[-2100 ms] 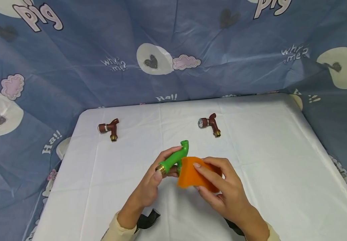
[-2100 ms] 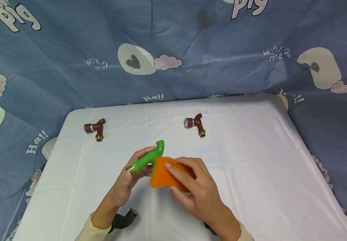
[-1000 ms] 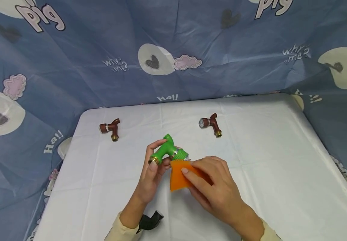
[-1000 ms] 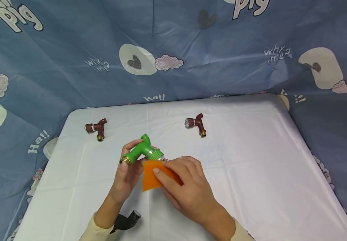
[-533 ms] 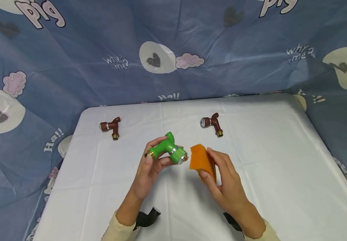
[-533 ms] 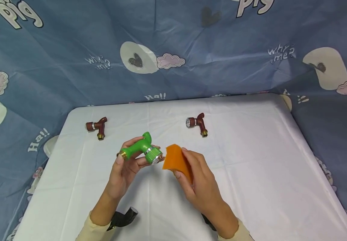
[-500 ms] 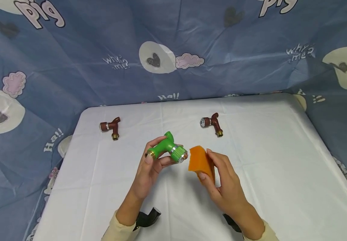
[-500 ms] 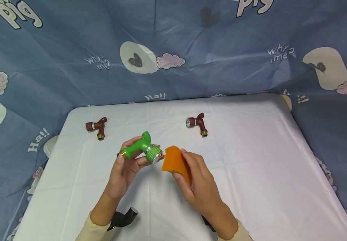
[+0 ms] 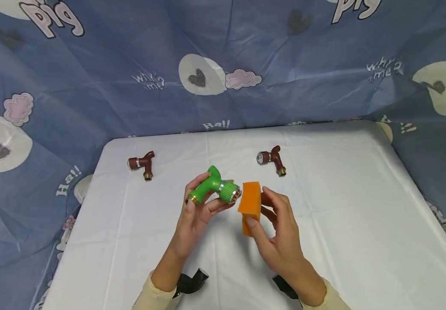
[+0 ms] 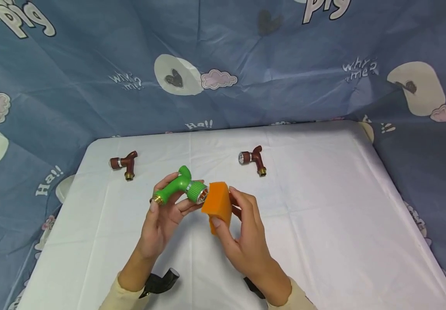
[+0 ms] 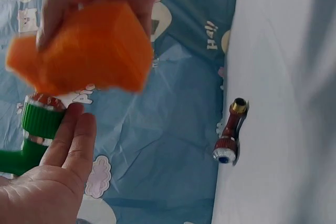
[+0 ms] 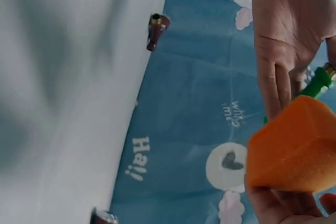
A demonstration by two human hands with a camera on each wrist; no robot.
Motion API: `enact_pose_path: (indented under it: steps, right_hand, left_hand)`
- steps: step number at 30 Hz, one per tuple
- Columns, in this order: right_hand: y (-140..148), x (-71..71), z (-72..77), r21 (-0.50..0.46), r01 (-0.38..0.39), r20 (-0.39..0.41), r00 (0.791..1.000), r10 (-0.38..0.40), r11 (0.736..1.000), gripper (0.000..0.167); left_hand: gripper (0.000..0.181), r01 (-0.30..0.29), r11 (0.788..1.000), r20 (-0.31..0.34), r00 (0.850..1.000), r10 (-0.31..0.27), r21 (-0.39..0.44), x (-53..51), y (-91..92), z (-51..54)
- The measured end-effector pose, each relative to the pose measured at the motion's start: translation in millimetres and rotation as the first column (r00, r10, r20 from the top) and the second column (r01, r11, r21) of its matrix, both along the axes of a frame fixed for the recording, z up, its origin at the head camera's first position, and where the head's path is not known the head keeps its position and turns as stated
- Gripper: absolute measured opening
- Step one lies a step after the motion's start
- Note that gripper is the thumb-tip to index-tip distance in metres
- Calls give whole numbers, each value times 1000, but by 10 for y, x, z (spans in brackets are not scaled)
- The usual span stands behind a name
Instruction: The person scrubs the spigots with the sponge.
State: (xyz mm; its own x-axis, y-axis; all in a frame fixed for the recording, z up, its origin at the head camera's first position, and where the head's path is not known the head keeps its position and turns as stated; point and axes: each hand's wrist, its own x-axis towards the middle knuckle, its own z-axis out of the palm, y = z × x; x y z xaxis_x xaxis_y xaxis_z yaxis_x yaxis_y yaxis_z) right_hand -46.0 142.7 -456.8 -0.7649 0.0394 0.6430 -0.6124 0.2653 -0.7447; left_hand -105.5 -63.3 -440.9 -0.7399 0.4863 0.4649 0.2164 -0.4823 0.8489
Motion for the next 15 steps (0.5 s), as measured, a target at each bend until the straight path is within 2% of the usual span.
enact_pose_path:
  steps: [3, 5, 10, 13, 15]
  right_hand:
    - [-53, -3, -28, -9, -14, 60, 998, 14, 1000, 67]
    - [-74, 13, -69, 28, -12, 87, 996, 10, 1000, 67]
    - [-16, 54, -115, 153, -62, 63, 997, 53, 986, 54]
    - [98, 70, -48, 181, -137, 28, 991, 134, 974, 50]
    - [189, 67, 38, 175, -190, -3, 981, 194, 966, 47]
  left_hand:
    - [57, 12, 1000, -9, 1000, -12, 16, 25, 14, -4]
    - [57, -5, 1000, -17, 1000, 5, 20, 27, 8, 1]
    - [64, -77, 996, -85, 994, 73, -43, -30, -85, 18]
    - [71, -97, 990, -125, 989, 83, -107, -59, -156, 12]
    - [73, -88, 986, -122, 990, 71, -140, -62, -192, 2]
